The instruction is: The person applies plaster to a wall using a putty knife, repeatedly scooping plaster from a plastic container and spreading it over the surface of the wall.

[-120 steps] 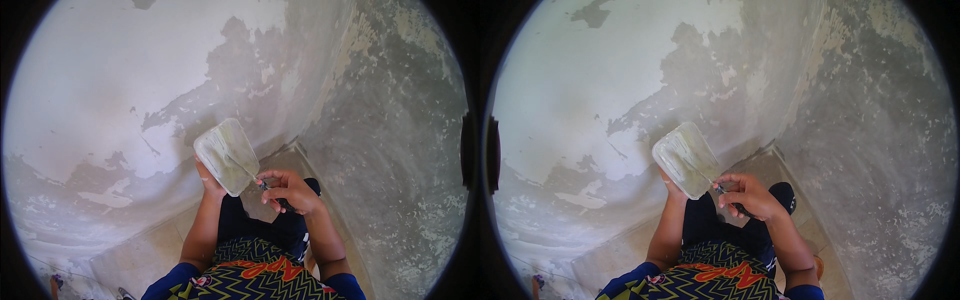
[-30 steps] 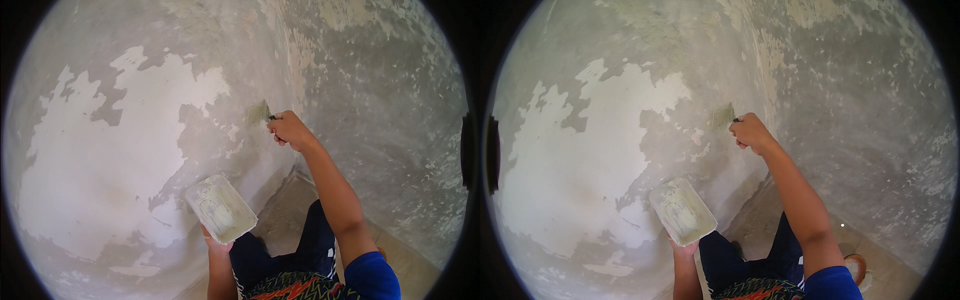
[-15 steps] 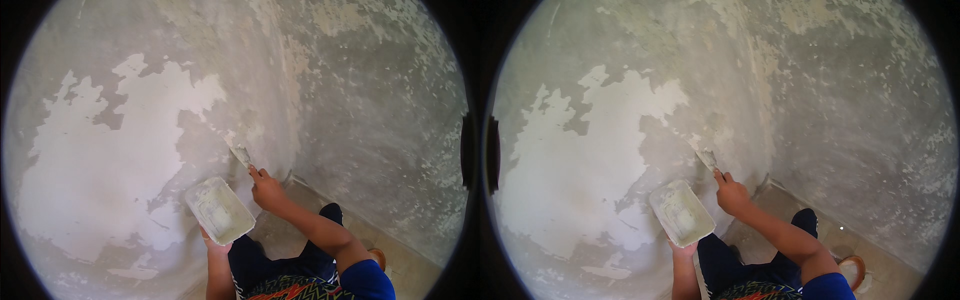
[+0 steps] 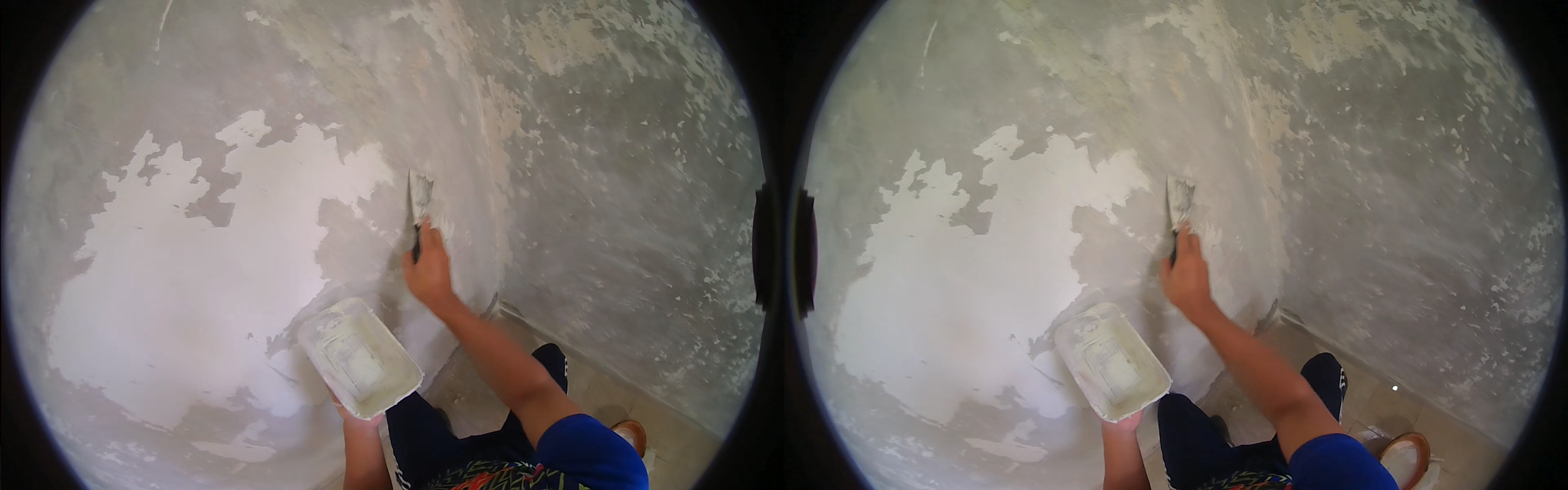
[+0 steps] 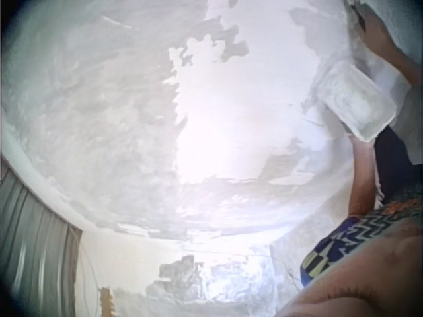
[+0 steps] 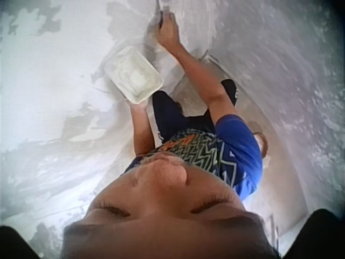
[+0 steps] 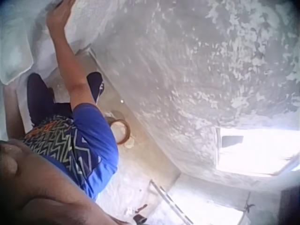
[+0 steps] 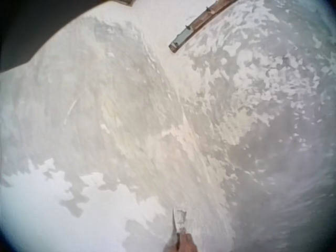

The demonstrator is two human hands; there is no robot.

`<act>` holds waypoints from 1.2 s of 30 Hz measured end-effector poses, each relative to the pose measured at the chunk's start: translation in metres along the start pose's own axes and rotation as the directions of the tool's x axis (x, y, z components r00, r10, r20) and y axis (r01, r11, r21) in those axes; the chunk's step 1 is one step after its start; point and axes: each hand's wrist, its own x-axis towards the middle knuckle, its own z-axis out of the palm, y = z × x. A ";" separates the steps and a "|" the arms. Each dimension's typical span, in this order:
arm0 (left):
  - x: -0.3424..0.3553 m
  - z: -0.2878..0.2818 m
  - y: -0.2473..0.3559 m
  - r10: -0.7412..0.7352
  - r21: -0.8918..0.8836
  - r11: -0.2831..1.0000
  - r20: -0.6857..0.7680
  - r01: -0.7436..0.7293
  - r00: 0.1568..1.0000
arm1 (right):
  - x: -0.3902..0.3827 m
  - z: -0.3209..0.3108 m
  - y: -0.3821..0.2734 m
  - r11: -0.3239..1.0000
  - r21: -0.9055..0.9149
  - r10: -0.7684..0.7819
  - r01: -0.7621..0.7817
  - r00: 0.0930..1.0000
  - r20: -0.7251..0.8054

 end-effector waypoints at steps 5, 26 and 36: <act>0.005 -0.017 0.010 -0.043 -0.022 0.999 -0.054 0.042 0.998 | -0.067 0.032 0.020 0.994 -0.057 -0.083 0.088 0.993 0.084; 0.019 0.012 -0.027 -0.199 -0.131 0.969 0.075 0.208 0.977 | 0.104 -0.133 -0.014 0.446 0.423 0.446 -0.789 0.606 0.659; 0.019 0.005 -0.039 -0.197 -0.153 0.967 0.051 0.203 0.979 | 0.012 -0.070 0.044 0.851 -0.364 -0.262 0.379 0.907 0.330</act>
